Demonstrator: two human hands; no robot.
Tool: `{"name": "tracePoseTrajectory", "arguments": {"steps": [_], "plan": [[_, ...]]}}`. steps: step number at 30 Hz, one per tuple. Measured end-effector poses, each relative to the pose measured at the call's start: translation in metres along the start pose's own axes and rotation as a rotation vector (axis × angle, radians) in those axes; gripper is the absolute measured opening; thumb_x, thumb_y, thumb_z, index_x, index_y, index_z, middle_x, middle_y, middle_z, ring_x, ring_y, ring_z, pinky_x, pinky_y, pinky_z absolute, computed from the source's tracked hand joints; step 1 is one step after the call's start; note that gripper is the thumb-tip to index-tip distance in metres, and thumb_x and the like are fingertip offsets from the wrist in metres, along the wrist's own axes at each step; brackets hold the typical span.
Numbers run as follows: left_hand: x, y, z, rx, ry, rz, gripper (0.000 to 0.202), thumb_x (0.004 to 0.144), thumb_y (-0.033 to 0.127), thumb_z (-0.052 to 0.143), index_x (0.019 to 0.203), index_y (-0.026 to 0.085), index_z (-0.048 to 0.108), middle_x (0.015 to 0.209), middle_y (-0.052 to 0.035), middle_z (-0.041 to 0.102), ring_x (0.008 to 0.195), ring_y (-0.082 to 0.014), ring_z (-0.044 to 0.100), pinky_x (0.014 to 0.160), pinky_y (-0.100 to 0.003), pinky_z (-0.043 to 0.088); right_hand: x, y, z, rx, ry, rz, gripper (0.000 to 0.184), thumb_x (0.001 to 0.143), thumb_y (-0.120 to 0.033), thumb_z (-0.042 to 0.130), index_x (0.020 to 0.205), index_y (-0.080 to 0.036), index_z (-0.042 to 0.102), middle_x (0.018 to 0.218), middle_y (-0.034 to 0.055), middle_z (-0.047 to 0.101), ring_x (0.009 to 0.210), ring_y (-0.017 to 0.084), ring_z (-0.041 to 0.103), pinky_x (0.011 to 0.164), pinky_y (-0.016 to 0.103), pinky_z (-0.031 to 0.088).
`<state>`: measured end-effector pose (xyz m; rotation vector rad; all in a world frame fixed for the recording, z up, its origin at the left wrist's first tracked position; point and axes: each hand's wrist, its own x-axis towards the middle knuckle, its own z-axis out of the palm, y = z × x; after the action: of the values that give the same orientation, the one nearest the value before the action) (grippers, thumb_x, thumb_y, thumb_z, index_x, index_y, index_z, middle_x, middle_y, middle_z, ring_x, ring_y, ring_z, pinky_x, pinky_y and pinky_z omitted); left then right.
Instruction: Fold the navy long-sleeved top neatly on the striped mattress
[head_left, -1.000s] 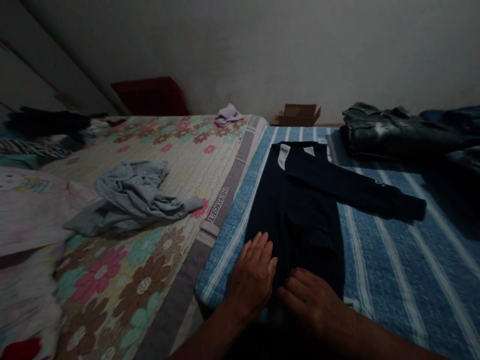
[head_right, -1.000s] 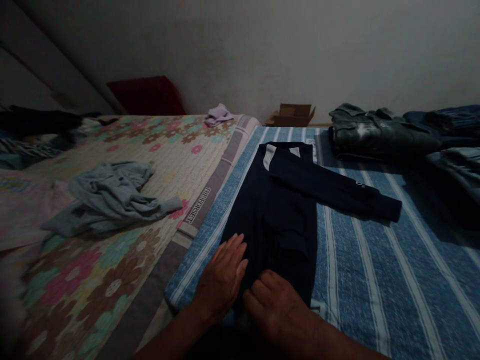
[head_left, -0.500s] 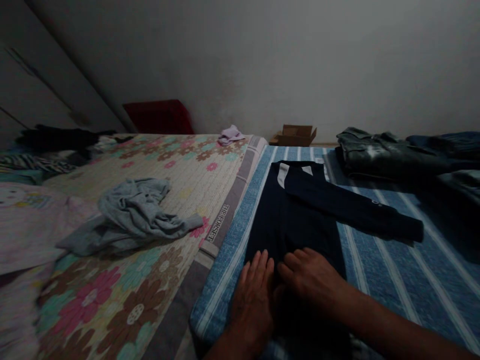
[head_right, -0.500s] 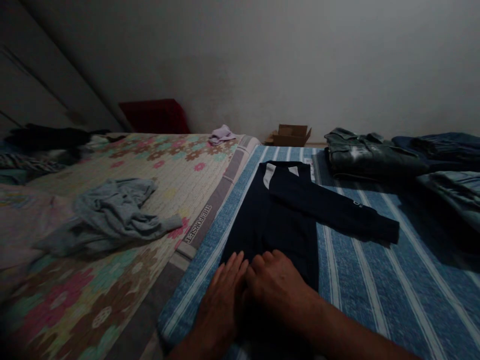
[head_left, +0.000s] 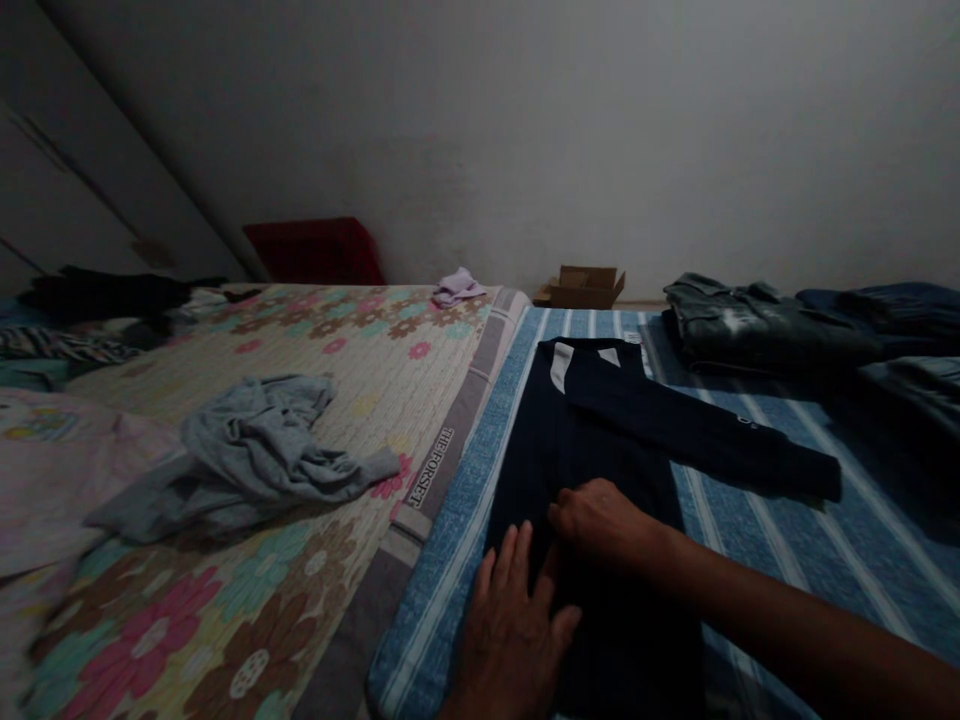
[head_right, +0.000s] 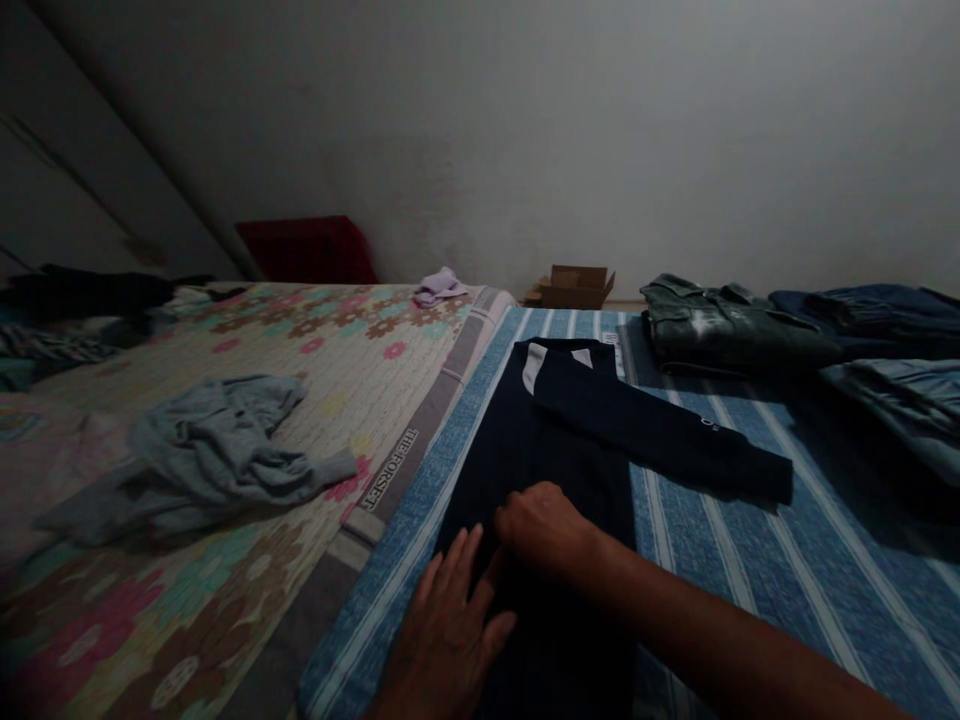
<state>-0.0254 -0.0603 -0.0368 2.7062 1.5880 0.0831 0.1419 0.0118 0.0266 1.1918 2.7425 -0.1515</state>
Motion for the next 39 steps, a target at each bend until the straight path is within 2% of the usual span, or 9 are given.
{"name": "tracePoseTrajectory", "arguments": {"steps": [8,18,22,24,27,31,35,39], "plan": [[-0.001,0.000,0.001,0.009,0.040,0.025,0.065,0.083,0.041,0.054,0.142,0.028,0.028,0.145,-0.0176,0.030,0.132,-0.0342,0.028,0.099,-0.053,0.038,-0.007,0.004,0.006,0.054,0.088,0.111,0.018,0.086,-0.017,0.044,0.096,-0.014,0.059,0.089,0.0100,0.065,0.071,0.022,0.066,0.054,0.027,0.043],[0.004,0.004,-0.008,-0.018,-0.053,0.014,0.065,0.080,0.048,0.057,0.138,0.028,0.036,0.146,-0.0181,0.027,0.133,-0.0376,0.024,0.099,-0.058,0.034,-0.006,0.004,0.016,0.116,0.077,0.183,0.015,0.085,-0.021,0.048,0.093,-0.016,0.059,0.088,0.0084,0.065,0.075,0.021,0.064,0.058,0.027,0.042],[0.005,0.003,-0.012,-0.003,-0.066,0.020,0.061,0.080,0.049,0.057,0.134,0.024,0.043,0.144,-0.0197,0.031,0.131,-0.0389,0.027,0.097,-0.058,0.037,-0.005,0.003,0.017,0.110,0.085,0.189,0.015,0.085,-0.020,0.048,0.091,-0.016,0.060,0.088,0.0081,0.064,0.075,0.020,0.064,0.058,0.026,0.042],[0.008,0.002,-0.016,0.001,-0.038,0.050,0.057,0.082,0.048,0.053,0.132,0.021,0.047,0.142,-0.0191,0.036,0.129,-0.0375,0.031,0.096,-0.056,0.039,-0.004,0.003,0.017,0.111,0.092,0.191,0.016,0.086,-0.019,0.047,0.091,-0.016,0.061,0.088,0.0081,0.064,0.075,0.020,0.064,0.057,0.026,0.042],[0.015,0.000,-0.018,0.018,0.064,0.099,0.046,0.089,0.037,0.045,0.129,0.015,0.048,0.139,-0.0163,0.041,0.129,-0.0319,0.036,0.099,-0.050,0.041,-0.003,0.004,0.019,0.119,0.100,0.212,0.018,0.087,-0.018,0.043,0.090,-0.016,0.061,0.087,0.0076,0.064,0.074,0.018,0.065,0.056,0.024,0.040],[0.025,0.002,-0.008,0.007,0.137,0.146,0.046,0.088,0.025,0.044,0.132,0.010,0.043,0.140,-0.0139,0.042,0.130,-0.0273,0.036,0.100,-0.044,0.042,-0.002,0.006,0.021,0.158,0.076,0.252,0.020,0.086,-0.017,0.043,0.091,-0.017,0.062,0.088,0.0072,0.064,0.074,0.016,0.064,0.056,0.022,0.039],[0.029,0.004,0.006,0.012,0.086,0.138,0.055,0.085,0.027,0.048,0.136,0.010,0.036,0.140,-0.0142,0.041,0.130,-0.0291,0.036,0.100,-0.047,0.042,-0.003,0.008,0.020,0.213,0.095,0.263,0.022,0.085,-0.016,0.042,0.092,-0.017,0.063,0.089,0.0071,0.065,0.073,0.015,0.064,0.055,0.022,0.037],[0.030,0.004,0.004,0.010,0.019,0.134,0.058,0.086,0.032,0.049,0.138,0.012,0.035,0.143,-0.0131,0.036,0.132,-0.0300,0.031,0.102,-0.051,0.038,-0.004,0.017,0.017,0.426,0.195,0.285,0.024,0.083,-0.015,0.042,0.080,-0.017,0.065,0.078,0.0041,0.067,0.067,0.013,0.061,0.055,0.021,0.036]]}}
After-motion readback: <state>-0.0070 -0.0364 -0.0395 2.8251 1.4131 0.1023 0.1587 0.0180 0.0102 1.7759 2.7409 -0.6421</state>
